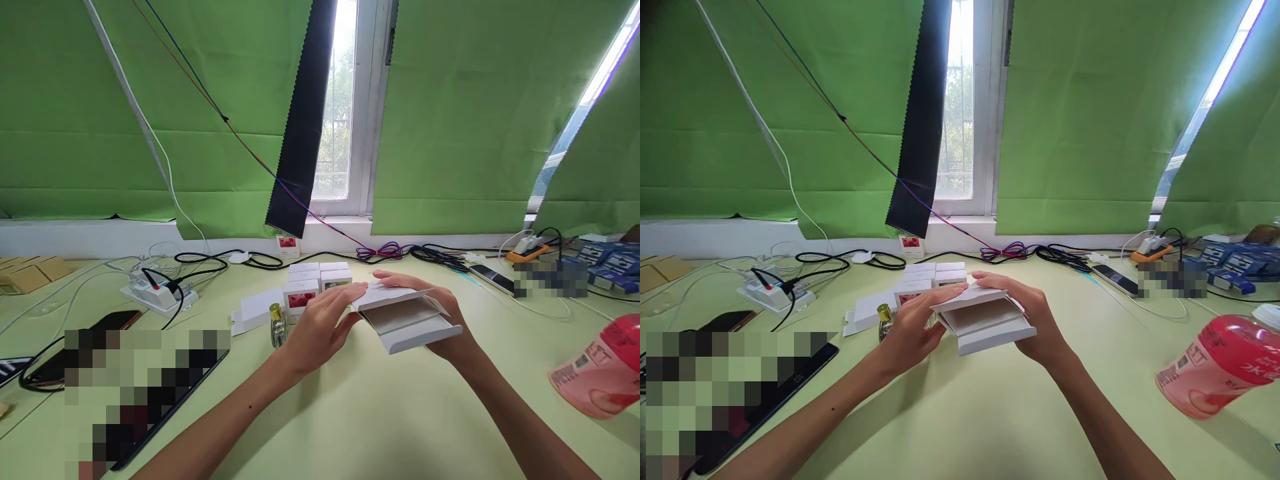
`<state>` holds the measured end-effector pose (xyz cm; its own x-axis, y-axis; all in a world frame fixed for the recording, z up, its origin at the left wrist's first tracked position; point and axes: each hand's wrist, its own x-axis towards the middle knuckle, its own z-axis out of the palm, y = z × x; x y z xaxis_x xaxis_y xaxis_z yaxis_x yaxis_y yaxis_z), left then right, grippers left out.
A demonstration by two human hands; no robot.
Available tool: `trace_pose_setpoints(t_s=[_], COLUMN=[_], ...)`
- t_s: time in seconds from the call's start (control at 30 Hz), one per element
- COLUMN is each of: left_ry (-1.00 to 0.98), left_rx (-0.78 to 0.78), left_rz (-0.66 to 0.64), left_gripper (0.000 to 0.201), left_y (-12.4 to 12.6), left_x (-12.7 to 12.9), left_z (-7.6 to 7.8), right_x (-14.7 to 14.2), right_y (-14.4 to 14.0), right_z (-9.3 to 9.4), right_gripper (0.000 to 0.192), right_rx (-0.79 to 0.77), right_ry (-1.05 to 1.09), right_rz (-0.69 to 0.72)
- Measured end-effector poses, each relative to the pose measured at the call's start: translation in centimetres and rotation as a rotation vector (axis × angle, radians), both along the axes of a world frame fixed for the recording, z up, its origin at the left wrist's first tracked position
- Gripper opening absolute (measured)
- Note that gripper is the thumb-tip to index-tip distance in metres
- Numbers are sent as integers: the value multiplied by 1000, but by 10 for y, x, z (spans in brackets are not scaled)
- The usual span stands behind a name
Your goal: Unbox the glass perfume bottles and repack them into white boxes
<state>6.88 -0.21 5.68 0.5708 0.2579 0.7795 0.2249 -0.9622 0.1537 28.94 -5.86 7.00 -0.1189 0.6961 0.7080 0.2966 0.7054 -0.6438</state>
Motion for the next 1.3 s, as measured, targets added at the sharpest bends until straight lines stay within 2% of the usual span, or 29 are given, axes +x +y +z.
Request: trace_pose_setpoints(t_s=[0.2,0.47,0.63,0.9,1.07,1.17,1.23,1.3], left_ry=[-24,-20,-23,-38,-52,-125,-210,-291], left_rx=[51,-67,-96,-106,-122,-245,-413,-573], left_rz=[-8,33,69,141,154,151,120,76], left_gripper=[45,43,42,40,29,21,26,32], left_y=[0,-6,-6,-5,-8,-11,-13,-14], left_x=[-2,-2,-1,-4,-1,3,6,9], left_z=[0,2,2,-1,3,10,16,21], right_x=[-1,-1,-1,0,0,-3,-6,-9], right_y=[-6,-9,-10,-11,-11,-7,-2,4], right_z=[6,11,11,12,8,5,4,2], right_gripper=[29,26,25,25,26,30,35,40], right_rx=[41,25,-22,8,-17,-159,-310,-434], right_ry=[-60,-77,-50,-78,-52,57,228,438], right_rz=[-47,-70,-81,-74,-87,-166,-210,-170])
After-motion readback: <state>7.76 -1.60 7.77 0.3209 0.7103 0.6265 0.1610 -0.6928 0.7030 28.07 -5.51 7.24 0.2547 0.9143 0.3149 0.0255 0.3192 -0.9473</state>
